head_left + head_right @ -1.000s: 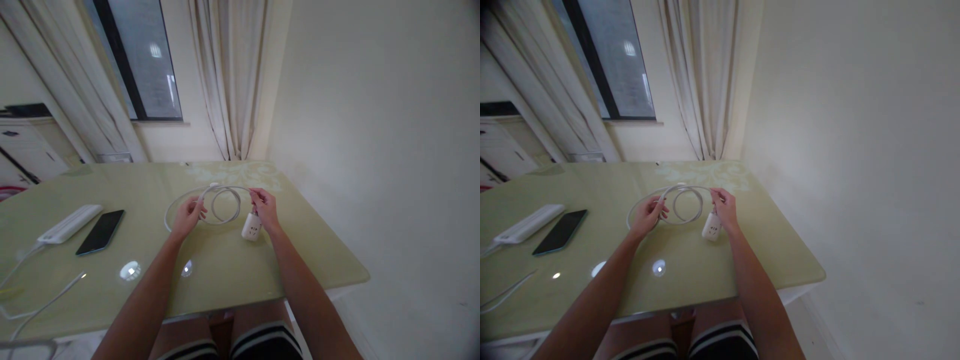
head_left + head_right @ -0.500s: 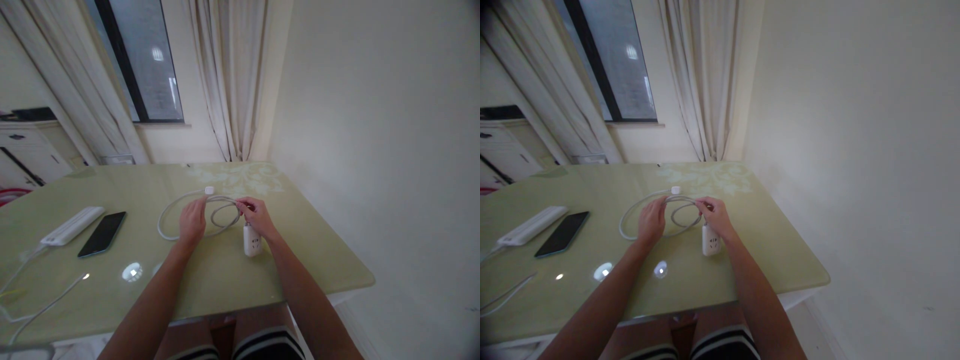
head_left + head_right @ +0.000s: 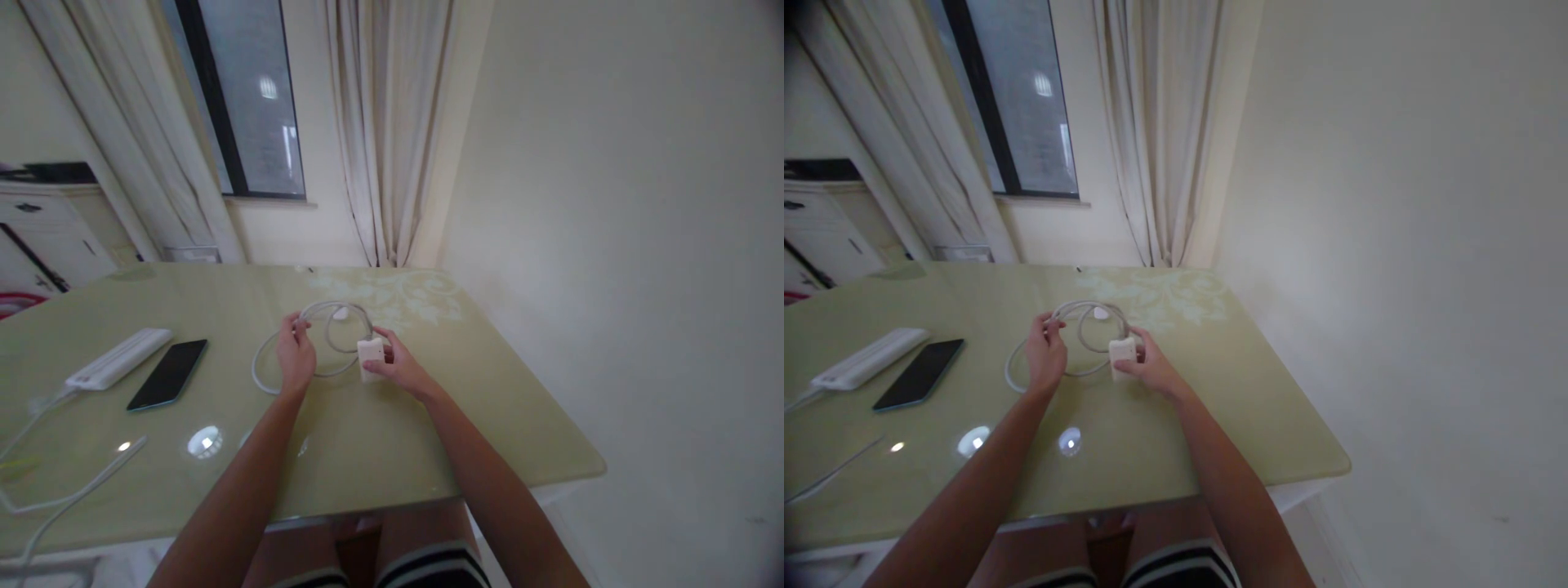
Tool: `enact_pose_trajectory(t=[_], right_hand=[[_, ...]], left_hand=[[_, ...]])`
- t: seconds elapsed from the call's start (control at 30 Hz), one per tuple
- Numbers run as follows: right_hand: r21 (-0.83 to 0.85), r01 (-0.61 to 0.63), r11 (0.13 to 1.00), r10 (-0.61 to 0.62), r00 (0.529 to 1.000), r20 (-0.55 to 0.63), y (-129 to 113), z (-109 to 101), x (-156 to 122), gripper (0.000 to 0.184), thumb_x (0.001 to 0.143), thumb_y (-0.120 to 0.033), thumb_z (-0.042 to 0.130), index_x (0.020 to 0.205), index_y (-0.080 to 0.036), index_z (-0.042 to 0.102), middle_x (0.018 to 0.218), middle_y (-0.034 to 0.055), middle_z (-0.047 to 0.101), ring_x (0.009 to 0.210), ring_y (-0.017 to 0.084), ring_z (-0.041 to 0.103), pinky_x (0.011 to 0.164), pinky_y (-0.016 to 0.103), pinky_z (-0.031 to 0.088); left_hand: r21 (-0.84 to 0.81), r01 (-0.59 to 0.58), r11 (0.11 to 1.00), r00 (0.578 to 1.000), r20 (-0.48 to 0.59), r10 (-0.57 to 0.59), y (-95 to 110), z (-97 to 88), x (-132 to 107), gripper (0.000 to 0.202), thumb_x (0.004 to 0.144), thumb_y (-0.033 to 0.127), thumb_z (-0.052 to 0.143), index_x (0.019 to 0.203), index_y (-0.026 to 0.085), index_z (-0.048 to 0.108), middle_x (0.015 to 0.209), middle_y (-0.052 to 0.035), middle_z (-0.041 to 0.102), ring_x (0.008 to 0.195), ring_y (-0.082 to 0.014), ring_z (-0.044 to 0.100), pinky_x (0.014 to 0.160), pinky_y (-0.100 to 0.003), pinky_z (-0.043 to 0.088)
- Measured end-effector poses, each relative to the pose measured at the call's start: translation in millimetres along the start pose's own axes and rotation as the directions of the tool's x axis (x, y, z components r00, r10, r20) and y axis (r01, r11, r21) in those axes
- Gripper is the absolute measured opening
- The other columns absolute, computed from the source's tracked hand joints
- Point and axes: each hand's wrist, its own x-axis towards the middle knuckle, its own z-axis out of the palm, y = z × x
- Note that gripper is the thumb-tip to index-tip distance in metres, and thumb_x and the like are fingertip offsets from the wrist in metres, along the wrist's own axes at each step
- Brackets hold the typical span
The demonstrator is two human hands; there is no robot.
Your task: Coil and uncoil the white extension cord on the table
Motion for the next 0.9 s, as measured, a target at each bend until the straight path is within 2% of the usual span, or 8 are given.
enact_pose_trajectory(t=[0.1, 0.23, 0.3, 0.43, 0.5, 0.6, 0.7, 0.9], right_hand=[[-0.003, 0.059, 0.998, -0.059, 0.985, -0.160, -3.0, -6.2, 3.3, 0.068, 0.067, -0.043, 0.085, 0.124, -0.021, 0.053, 0.100, 0.0060, 0.073, 0.082, 0.017, 0.068, 0.068, 0.026, 0.054], [-0.145, 0.241, 0.960, -0.282, 0.837, -0.470, -12.7, -18.9, 2.2, 0.042, 0.080, -0.052, 0.072, 0.106, -0.019, 0.065, 0.094, 0.0049, 0.071, 0.079, 0.015, 0.064, 0.066, 0.023, 0.050], [-0.229, 0.279, 0.932, -0.356, 0.817, -0.453, -15.8, -21.0, -0.9, 0.038, 0.084, -0.052, 0.068, 0.103, -0.019, 0.070, 0.094, 0.0047, 0.071, 0.081, 0.015, 0.063, 0.069, 0.023, 0.049], [-0.345, 0.245, 0.906, -0.331, 0.918, -0.218, -13.5, -7.5, -6.6, 0.041, 0.085, -0.052, 0.068, 0.111, -0.021, 0.072, 0.096, 0.0044, 0.072, 0.080, 0.016, 0.063, 0.069, 0.024, 0.049], [-0.406, 0.231, 0.884, -0.323, 0.930, -0.175, -9.6, 4.4, -8.1, 0.041, 0.085, -0.053, 0.068, 0.112, -0.022, 0.071, 0.092, 0.0031, 0.071, 0.077, 0.016, 0.063, 0.069, 0.024, 0.048], [-0.429, 0.216, 0.877, -0.338, 0.912, -0.232, -2.5, 18.9, -8.4, 0.041, 0.086, -0.053, 0.069, 0.113, -0.022, 0.066, 0.081, 0.0003, 0.067, 0.068, 0.014, 0.059, 0.062, 0.022, 0.045], [-0.341, 0.185, 0.922, -0.303, 0.892, -0.336, 4.5, 25.3, -6.7, 0.047, 0.082, -0.053, 0.073, 0.113, -0.023, 0.055, 0.076, -0.0029, 0.063, 0.061, 0.012, 0.056, 0.054, 0.020, 0.041], [-0.119, 0.236, 0.964, -0.264, 0.846, -0.463, 9.7, 27.3, -2.8, 0.057, 0.077, -0.050, 0.080, 0.110, -0.024, 0.041, 0.075, -0.0055, 0.062, 0.062, 0.012, 0.059, 0.053, 0.019, 0.043]], left_hand=[[-0.036, 0.012, 0.999, 1.000, -0.005, -0.012, -2.3, -2.9, 2.1, 0.027, 0.100, 0.037, 0.043, 0.116, 0.023, 0.060, 0.097, -0.0058, 0.073, 0.067, -0.0177, 0.062, 0.066, -0.029, 0.047], [0.157, -0.243, 0.957, 0.967, -0.034, 0.251, 5.4, -4.8, -3.1, 0.024, 0.099, 0.035, 0.049, 0.108, 0.022, 0.067, 0.111, -0.0131, 0.069, 0.104, -0.0275, 0.063, 0.091, -0.041, 0.047], [0.206, -0.335, 0.919, 0.939, -0.008, 0.344, 13.3, -4.5, -10.0, 0.025, 0.100, 0.032, 0.049, 0.111, 0.021, 0.068, 0.117, -0.0143, 0.068, 0.112, -0.0293, 0.060, 0.097, -0.044, 0.043], [0.124, -0.487, 0.865, 0.872, 0.118, 0.474, 32.5, -1.1, -29.0, 0.024, 0.101, 0.031, 0.050, 0.112, 0.023, 0.070, 0.120, -0.0112, 0.070, 0.115, -0.0267, 0.059, 0.101, -0.043, 0.040], [0.041, -0.537, 0.843, 0.834, 0.178, 0.522, 40.2, 0.4, -36.3, 0.022, 0.100, 0.030, 0.052, 0.110, 0.024, 0.071, 0.120, -0.0099, 0.070, 0.115, -0.0255, 0.060, 0.103, -0.043, 0.040], [-0.048, -0.536, 0.843, 0.822, 0.195, 0.534, 44.6, 1.2, -39.7, 0.022, 0.100, 0.028, 0.052, 0.110, 0.024, 0.071, 0.118, -0.0094, 0.069, 0.114, -0.0242, 0.060, 0.104, -0.043, 0.042], [-0.104, -0.543, 0.833, 0.816, 0.171, 0.553, 42.3, 1.0, -38.3, 0.023, 0.100, 0.026, 0.052, 0.112, 0.023, 0.071, 0.118, -0.0099, 0.068, 0.115, -0.0233, 0.060, 0.104, -0.042, 0.044], [-0.171, -0.648, 0.742, 0.699, 0.253, 0.669, 46.5, -0.5, -45.9, 0.022, 0.098, 0.026, 0.056, 0.115, 0.025, 0.070, 0.122, -0.0089, 0.068, 0.115, -0.0229, 0.059, 0.105, -0.044, 0.043]])
